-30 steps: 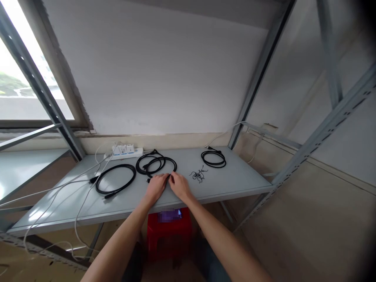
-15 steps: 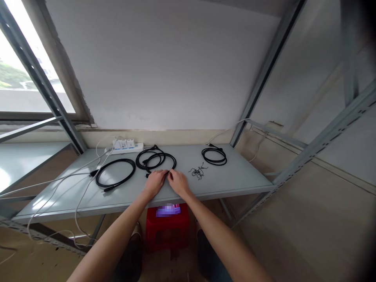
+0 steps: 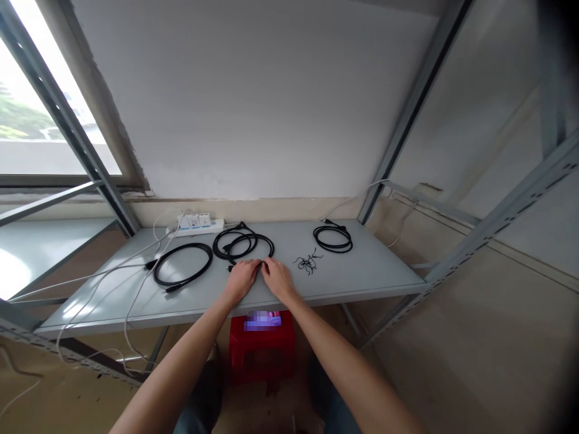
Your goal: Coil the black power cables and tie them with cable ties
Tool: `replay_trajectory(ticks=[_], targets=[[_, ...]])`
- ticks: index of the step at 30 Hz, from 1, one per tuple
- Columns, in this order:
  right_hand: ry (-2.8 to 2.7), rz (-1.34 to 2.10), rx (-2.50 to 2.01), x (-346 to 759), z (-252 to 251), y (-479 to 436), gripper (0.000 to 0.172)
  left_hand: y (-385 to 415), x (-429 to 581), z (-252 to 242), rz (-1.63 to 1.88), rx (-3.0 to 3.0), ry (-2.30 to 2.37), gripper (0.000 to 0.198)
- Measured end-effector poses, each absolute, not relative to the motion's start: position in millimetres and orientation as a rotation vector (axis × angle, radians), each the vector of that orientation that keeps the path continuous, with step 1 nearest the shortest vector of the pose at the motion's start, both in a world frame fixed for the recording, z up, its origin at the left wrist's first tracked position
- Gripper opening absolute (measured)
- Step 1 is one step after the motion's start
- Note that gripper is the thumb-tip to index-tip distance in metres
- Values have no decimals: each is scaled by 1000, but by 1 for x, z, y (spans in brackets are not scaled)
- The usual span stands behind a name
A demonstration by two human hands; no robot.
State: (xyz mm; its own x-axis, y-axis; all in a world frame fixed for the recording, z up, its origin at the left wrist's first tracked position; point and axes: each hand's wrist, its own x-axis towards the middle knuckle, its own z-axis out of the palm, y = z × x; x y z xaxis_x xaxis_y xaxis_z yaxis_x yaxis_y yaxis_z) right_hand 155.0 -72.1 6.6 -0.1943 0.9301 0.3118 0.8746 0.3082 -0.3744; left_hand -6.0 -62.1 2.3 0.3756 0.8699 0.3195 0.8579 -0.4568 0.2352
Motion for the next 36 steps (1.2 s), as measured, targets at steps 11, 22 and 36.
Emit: replay_trajectory(ticks=[11,22,36], targets=[[-2069,234,-1597,158,7,-68,28,-60,-7,-1,589,2584,1649,38],[-2108,223,-1584,160,13,-77,30,-62,-7,0,594,2588,1661,38],[-2125,58,-1544,157,11,-84,27,-70,-6,7,544,2599,1670,39]])
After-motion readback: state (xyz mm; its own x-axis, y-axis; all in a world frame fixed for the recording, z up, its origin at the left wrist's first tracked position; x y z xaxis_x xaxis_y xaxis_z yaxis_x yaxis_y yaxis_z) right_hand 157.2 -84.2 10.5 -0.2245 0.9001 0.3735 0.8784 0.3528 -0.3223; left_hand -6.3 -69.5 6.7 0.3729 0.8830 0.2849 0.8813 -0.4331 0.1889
